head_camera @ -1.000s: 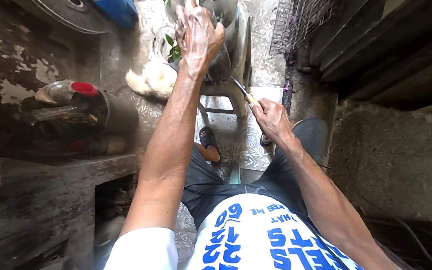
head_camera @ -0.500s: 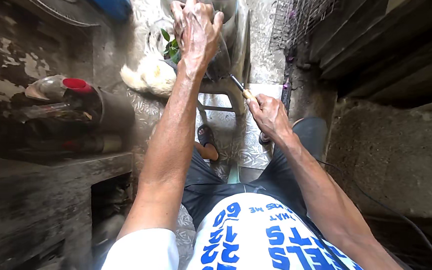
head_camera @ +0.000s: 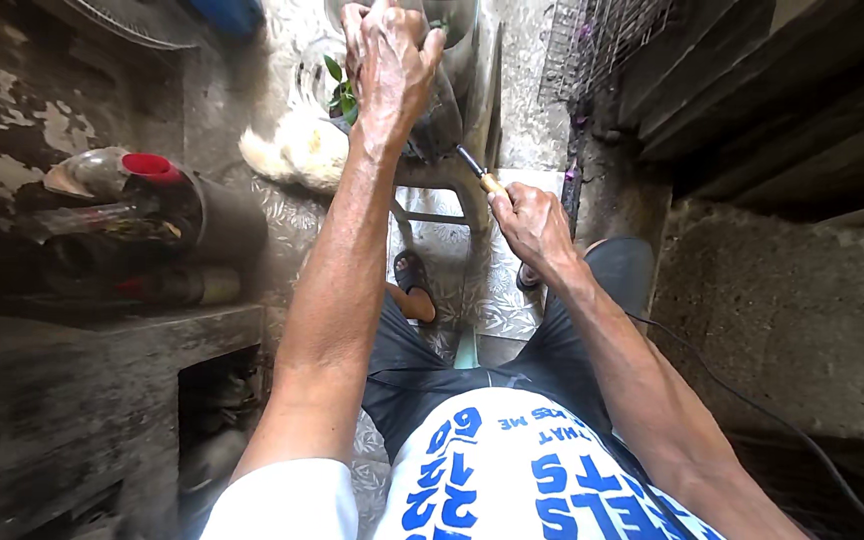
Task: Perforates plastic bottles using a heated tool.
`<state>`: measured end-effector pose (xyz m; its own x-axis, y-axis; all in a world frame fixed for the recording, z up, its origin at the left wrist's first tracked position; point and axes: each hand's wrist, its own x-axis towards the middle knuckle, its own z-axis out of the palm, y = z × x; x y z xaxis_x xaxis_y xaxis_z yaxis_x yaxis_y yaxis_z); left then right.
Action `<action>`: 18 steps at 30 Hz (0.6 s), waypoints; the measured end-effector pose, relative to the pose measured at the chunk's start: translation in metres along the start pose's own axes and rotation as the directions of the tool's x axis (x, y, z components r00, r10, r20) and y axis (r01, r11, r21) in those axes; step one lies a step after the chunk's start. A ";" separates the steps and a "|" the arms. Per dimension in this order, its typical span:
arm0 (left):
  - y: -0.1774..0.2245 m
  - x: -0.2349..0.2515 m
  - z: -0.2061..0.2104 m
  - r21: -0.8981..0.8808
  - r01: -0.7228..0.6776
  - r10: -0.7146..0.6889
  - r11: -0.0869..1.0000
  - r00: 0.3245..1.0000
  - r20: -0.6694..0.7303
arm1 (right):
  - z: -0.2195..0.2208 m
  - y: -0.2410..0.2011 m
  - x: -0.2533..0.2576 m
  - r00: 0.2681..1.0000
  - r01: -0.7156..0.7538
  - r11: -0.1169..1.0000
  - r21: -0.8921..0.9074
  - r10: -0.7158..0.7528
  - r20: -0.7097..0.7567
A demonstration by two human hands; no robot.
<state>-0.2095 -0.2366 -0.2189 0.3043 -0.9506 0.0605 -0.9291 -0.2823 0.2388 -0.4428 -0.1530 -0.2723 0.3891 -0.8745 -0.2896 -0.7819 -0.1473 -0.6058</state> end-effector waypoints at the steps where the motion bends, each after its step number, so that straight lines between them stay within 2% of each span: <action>1: -0.001 0.001 0.001 -0.004 0.006 -0.006 1.000 1.000 -0.002 | 0.000 0.001 0.001 1.000 0.006 1.000 0.002 -0.006 -0.001; 4: -0.001 0.002 0.003 -0.018 0.043 -0.043 0.999 0.999 -0.003 | -0.006 0.005 -0.005 1.000 0.016 1.000 0.005 -0.016 -0.001; 10: 0.000 0.002 0.001 -0.010 0.027 -0.027 1.000 1.000 0.013 | -0.019 0.008 -0.023 0.995 0.053 0.998 0.039 -0.050 -0.084; 18: -0.002 0.001 0.001 -0.045 0.019 -0.018 0.999 1.000 0.007 | -0.014 -0.002 -0.016 0.996 0.058 0.998 0.033 -0.055 -0.067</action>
<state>-0.2078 -0.2368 -0.2202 0.3198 -0.9462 0.0490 -0.9128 -0.2938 0.2835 -0.4546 -0.1452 -0.2560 0.3983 -0.8940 -0.2053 -0.7419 -0.1823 -0.6453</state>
